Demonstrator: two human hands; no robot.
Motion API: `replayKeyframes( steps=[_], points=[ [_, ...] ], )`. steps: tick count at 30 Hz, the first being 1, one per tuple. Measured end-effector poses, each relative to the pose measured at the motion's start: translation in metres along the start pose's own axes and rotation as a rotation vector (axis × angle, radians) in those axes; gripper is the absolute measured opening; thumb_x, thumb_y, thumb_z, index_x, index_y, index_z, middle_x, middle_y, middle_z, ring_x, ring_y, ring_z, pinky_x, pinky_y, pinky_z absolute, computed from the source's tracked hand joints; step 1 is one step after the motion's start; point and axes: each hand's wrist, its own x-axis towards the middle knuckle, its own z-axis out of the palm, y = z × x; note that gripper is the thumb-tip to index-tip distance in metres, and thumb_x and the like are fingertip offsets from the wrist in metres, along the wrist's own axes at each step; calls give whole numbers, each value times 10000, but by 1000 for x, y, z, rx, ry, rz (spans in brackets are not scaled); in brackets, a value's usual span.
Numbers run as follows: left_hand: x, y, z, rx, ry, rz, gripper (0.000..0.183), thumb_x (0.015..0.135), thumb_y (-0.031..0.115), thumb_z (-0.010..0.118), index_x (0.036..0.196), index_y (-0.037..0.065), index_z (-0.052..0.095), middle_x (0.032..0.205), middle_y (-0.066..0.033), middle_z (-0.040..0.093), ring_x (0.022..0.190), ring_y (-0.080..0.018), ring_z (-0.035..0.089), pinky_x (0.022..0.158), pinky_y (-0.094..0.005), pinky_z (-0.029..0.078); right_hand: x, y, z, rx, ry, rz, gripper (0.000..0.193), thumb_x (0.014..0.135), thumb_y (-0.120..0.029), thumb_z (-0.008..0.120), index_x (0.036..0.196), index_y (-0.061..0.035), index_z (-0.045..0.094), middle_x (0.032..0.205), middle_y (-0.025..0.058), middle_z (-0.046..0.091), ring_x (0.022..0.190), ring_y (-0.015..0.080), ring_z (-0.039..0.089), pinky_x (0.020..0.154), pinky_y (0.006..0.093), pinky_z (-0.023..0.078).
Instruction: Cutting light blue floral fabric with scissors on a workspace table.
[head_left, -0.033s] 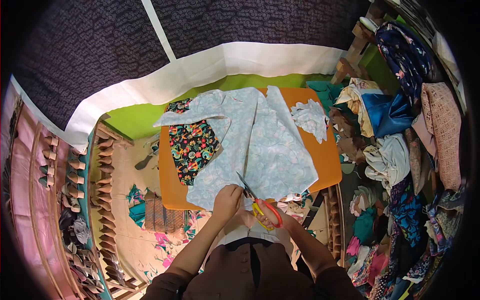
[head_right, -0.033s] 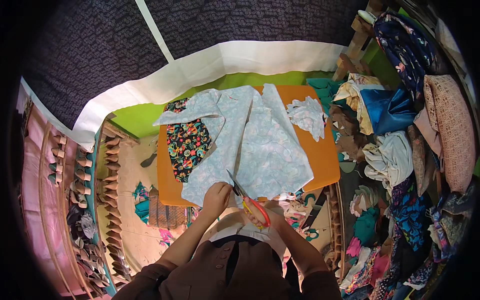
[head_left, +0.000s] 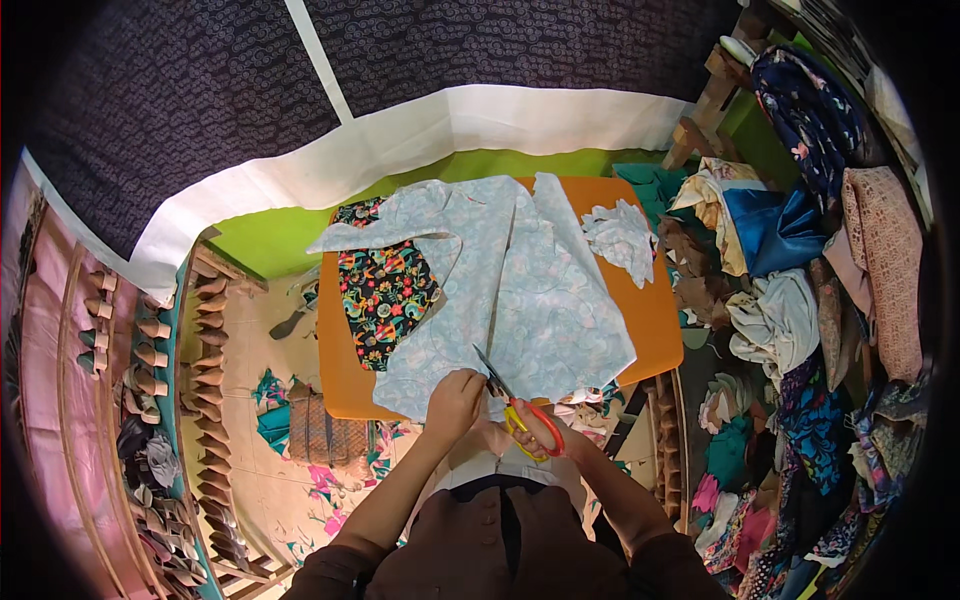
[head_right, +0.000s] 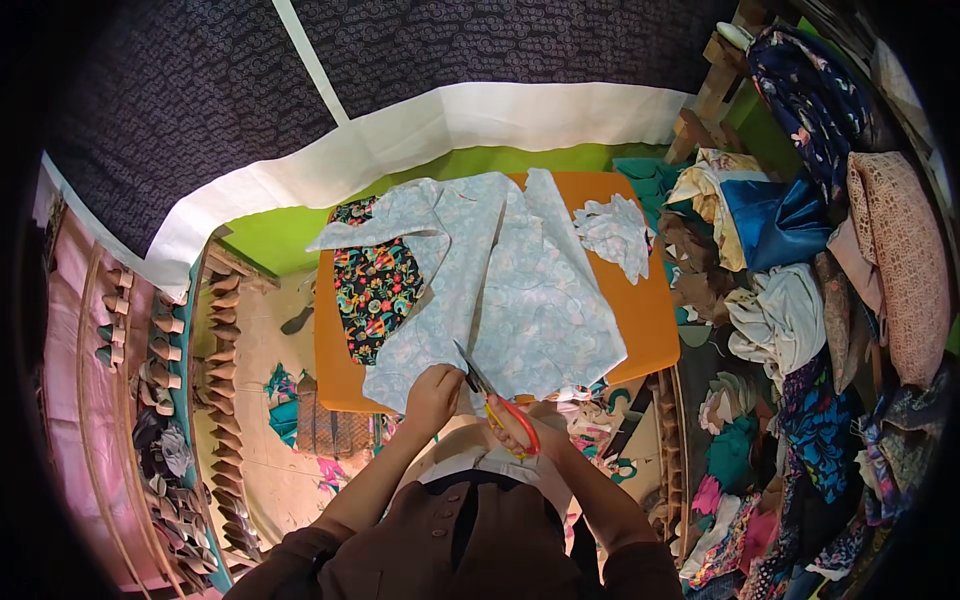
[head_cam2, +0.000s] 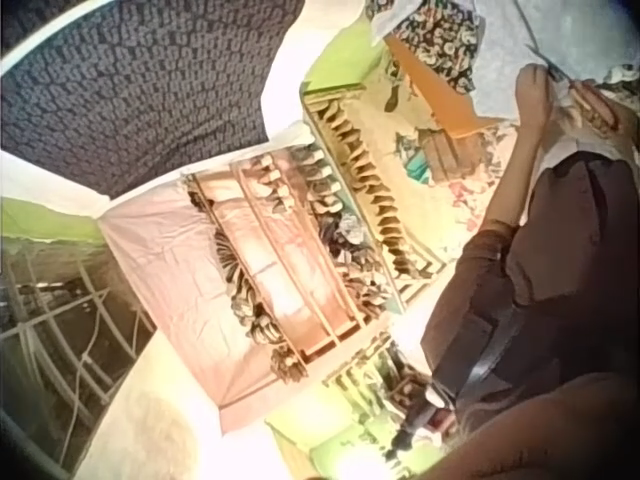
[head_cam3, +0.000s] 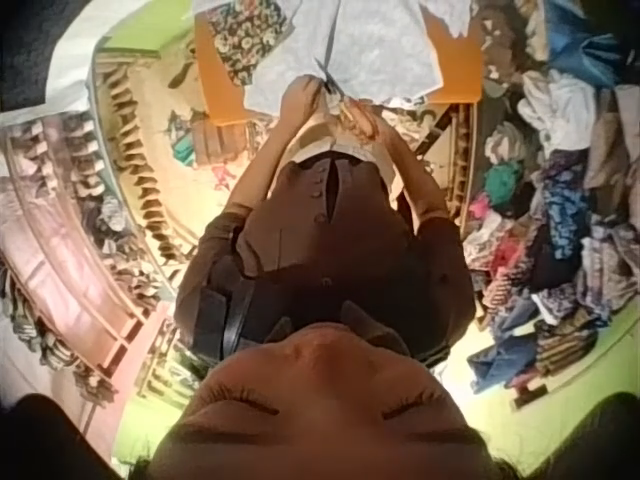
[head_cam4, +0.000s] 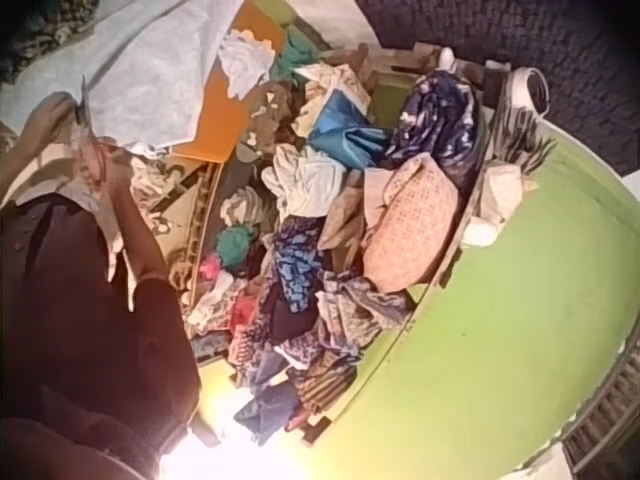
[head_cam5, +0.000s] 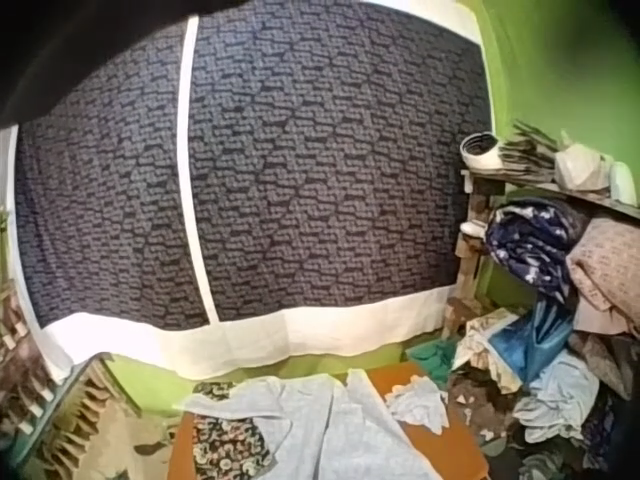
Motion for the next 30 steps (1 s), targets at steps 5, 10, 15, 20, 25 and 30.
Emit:
replayKeyframes(
  steps=[5,10,15,20,25,30],
  points=[
    [5,-2,0,-10,-9,16,173,672,44,551,841,11,549,784,-118,533,729,-277,526,627,-353,434,-1,-3,0,-131,58,-90,576,757,-686,302,778,-117,390,538,-58,299,374,22,244,337,169,215],
    [8,-1,-1,-34,-14,46,154,678,46,550,826,6,544,763,-120,516,719,-283,516,621,-356,428,21,4,-11,-45,13,-141,590,757,-686,293,781,-103,380,556,-50,306,400,25,257,349,163,227],
    [12,-3,2,-82,17,-186,83,763,42,478,820,-16,496,757,-157,501,729,-325,500,660,-382,409,30,3,-7,-39,31,-150,585,764,-678,285,782,-100,370,569,-46,312,408,30,260,356,161,225],
    [20,-14,9,-242,35,-437,118,817,70,435,878,-30,456,797,-203,494,744,-366,487,681,-384,402,34,0,0,37,-28,-173,557,797,-643,266,799,-96,371,554,-42,307,407,36,250,362,168,219],
    [41,-7,4,-449,-48,-579,193,758,38,433,939,-22,464,810,-155,502,758,-292,520,701,-334,420,20,-8,1,34,-18,-179,563,787,-649,292,803,-96,393,546,-44,311,404,34,252,358,172,218],
    [66,-20,-9,-469,-26,-273,290,716,-16,416,990,-2,509,892,-124,515,788,-242,529,719,-303,434,20,-10,-22,-35,-53,-107,510,810,-618,281,751,-119,368,553,-39,313,429,62,300,397,197,280]
  ],
)
